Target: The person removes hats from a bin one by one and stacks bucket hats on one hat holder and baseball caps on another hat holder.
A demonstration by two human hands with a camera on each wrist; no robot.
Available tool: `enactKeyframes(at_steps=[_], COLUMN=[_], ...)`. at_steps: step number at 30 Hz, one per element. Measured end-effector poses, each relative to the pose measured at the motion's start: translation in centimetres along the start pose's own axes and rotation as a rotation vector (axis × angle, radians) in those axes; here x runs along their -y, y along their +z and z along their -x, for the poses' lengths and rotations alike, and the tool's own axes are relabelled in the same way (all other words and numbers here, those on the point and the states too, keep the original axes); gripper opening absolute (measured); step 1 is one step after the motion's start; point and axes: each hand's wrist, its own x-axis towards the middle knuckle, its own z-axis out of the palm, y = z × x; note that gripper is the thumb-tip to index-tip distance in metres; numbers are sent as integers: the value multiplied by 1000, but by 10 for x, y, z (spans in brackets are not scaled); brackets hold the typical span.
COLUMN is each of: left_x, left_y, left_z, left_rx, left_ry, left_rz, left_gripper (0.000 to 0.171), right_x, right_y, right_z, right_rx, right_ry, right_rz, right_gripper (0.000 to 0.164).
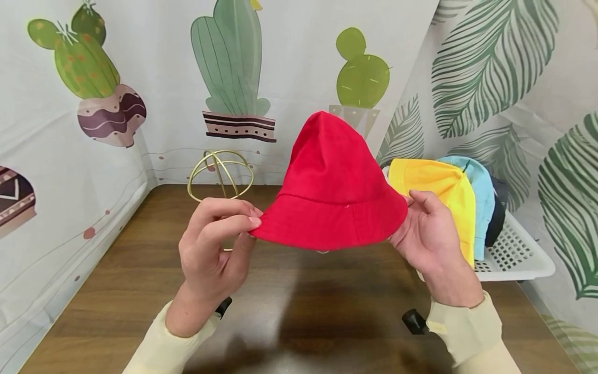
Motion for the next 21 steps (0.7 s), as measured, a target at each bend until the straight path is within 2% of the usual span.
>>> enactKeyframes(at_steps=[8, 17, 21], left_x=[2, 1, 2], left_y=[1, 0, -2], left_z=[2, 2, 3], left_rx=[14, 43, 31], left_ry=[33, 1, -77], left_rz=[17, 25, 48], left_gripper=[22, 23, 30], right_x=[0, 0, 0], right_y=[8, 9, 9], right_z=[5, 8, 10], right_rx=[-146, -135, -123], right_ry=[-16, -70, -89], right_rz=[13, 87, 113], right_gripper=[37, 35, 38])
